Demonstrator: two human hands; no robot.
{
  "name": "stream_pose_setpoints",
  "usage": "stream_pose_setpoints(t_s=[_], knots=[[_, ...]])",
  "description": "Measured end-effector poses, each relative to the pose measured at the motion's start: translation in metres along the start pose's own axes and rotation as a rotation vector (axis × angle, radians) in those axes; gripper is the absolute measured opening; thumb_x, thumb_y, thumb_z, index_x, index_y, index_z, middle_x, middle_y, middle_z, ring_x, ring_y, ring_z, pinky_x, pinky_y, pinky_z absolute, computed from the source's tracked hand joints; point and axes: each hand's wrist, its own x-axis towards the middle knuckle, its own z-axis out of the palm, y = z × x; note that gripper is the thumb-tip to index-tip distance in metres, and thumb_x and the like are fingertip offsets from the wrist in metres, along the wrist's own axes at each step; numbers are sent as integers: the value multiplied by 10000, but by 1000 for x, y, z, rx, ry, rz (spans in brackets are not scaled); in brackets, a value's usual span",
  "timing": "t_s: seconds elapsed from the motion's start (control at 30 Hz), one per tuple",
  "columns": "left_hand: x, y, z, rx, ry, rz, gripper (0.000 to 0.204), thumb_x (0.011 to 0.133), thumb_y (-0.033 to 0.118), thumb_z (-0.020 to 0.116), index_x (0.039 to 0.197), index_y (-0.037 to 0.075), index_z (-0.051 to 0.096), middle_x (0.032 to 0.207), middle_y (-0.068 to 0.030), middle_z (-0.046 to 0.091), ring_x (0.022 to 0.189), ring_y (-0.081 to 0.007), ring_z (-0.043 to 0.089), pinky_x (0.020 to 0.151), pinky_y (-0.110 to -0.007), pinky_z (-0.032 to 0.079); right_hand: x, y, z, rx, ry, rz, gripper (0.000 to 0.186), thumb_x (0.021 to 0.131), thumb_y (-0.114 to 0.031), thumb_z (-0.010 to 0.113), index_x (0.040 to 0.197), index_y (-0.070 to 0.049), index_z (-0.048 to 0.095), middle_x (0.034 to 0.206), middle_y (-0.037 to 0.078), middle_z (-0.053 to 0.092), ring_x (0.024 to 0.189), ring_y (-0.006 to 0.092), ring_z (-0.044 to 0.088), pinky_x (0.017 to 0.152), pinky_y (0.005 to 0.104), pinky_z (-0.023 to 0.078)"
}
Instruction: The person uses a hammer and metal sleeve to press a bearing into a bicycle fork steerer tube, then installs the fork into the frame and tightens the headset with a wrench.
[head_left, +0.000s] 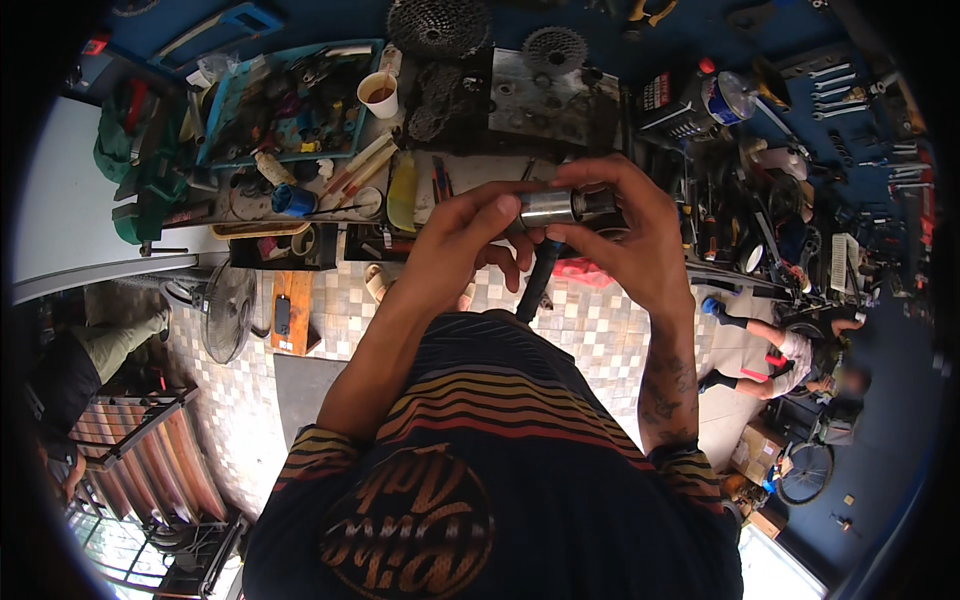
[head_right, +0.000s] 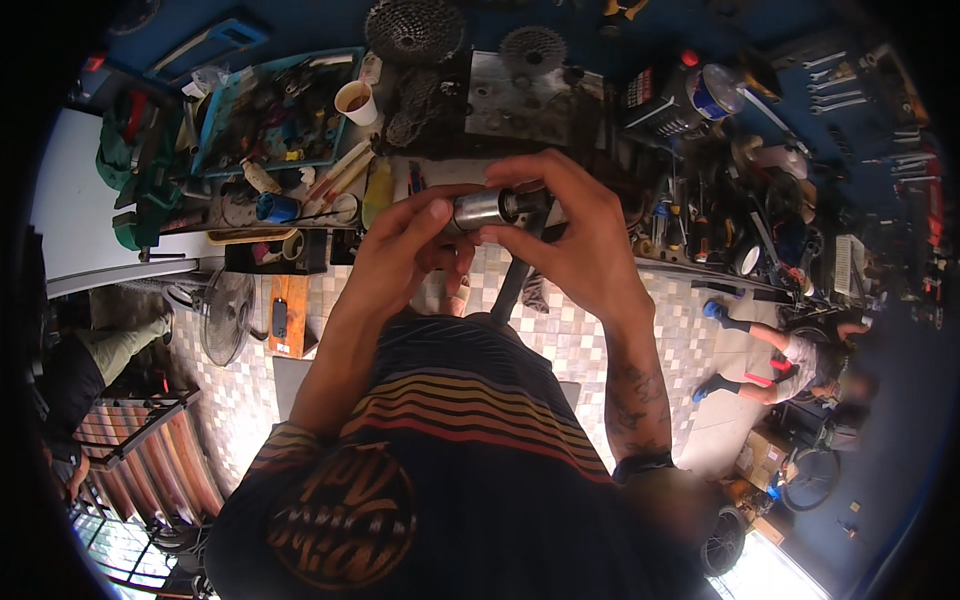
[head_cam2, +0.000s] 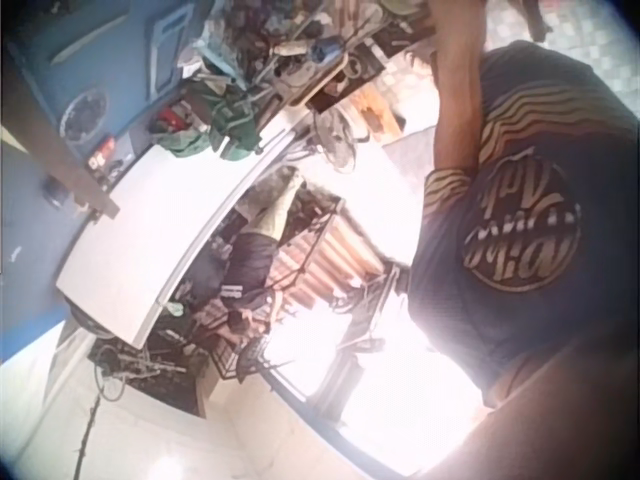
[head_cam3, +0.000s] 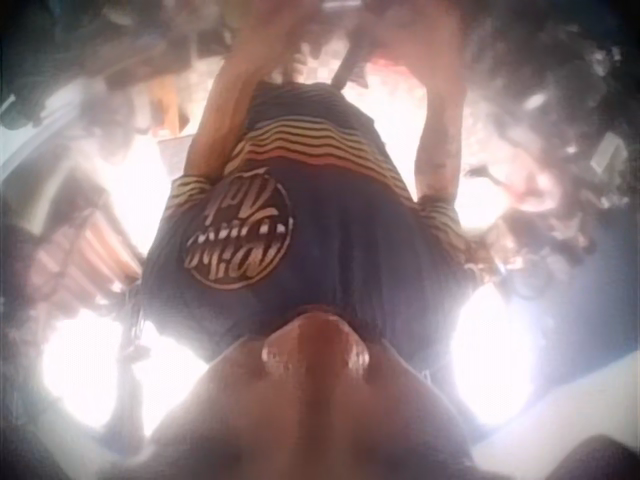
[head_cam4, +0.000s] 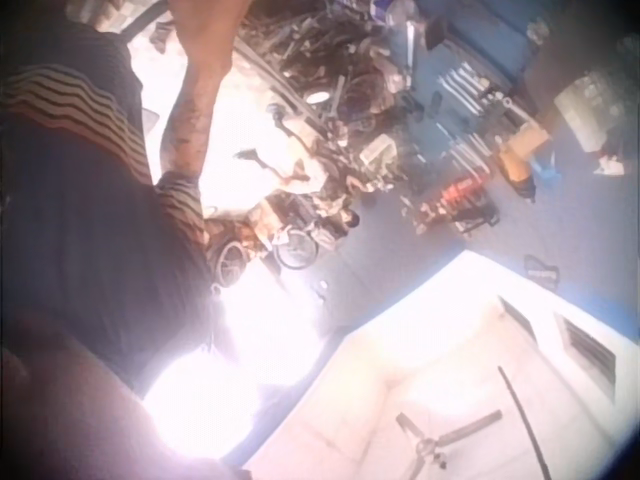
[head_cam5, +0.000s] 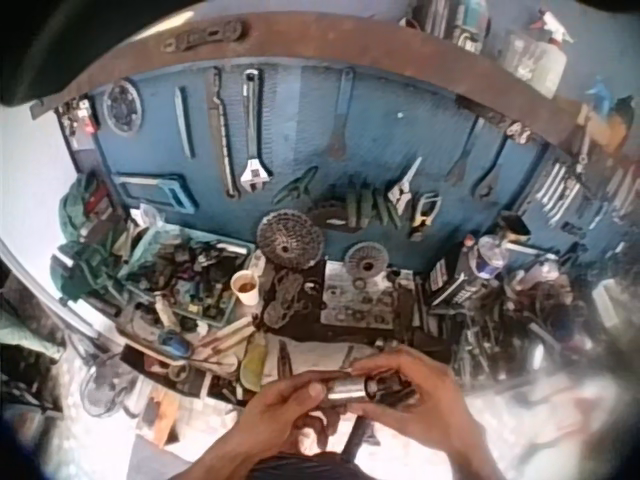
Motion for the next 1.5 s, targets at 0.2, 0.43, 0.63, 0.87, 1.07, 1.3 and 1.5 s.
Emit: stream_pose_setpoints(t_s=[0.2,0.43,0.63,0.87,1.07,1.3,1.5], knots=[[-2,11,13,25,3,23,452,1099,265,561,1397,-74,570,1044,-144,684,830,-186,680,600,-317,619,-3,6,-1,65,26,-108,428,763,-44,892,1155,-28,720,1143,102,714,1109,229,689,956,363,546],[-10,27,22,78,-84,47,462,1104,202,527,1486,-54,478,1086,-122,665,890,-173,671,625,-306,621,-10,7,0,202,76,-131,430,750,20,893,1139,-19,713,1176,115,696,1151,226,671,984,354,546],[-13,34,27,237,-122,153,466,1101,174,530,1497,-40,408,1052,-107,640,875,-143,655,601,-277,589,-12,-1,-7,214,82,-178,422,753,58,876,1135,4,704,1174,139,689,1152,243,674,974,357,554],[-19,35,28,297,-93,168,368,1112,177,520,1415,-10,429,979,-88,623,761,-88,585,567,-230,485,-11,-10,-10,150,76,-232,415,725,42,891,1101,8,719,1135,152,705,1100,246,694,928,355,571],[-21,35,23,260,-88,178,341,1118,188,506,1391,-10,457,989,-98,635,732,-85,564,566,-232,468,-10,-20,-12,59,92,-263,409,712,11,908,1081,-5,733,1113,147,715,1060,254,710,892,356,583],[-21,26,17,136,-75,165,360,1127,243,489,1379,-14,498,1002,-119,654,724,-100,603,553,-230,476,-9,-28,-10,32,109,-270,420,704,-3,912,1087,-18,739,1118,140,723,1058,249,712,878,354,580],[-23,24,14,85,-86,122,368,1128,266,484,1386,4,504,1012,-120,661,671,-104,589,508,-238,472,-15,-35,-13,11,124,-253,428,703,10,906,1094,-21,735,1123,138,721,1057,242,708,876,344,573]])
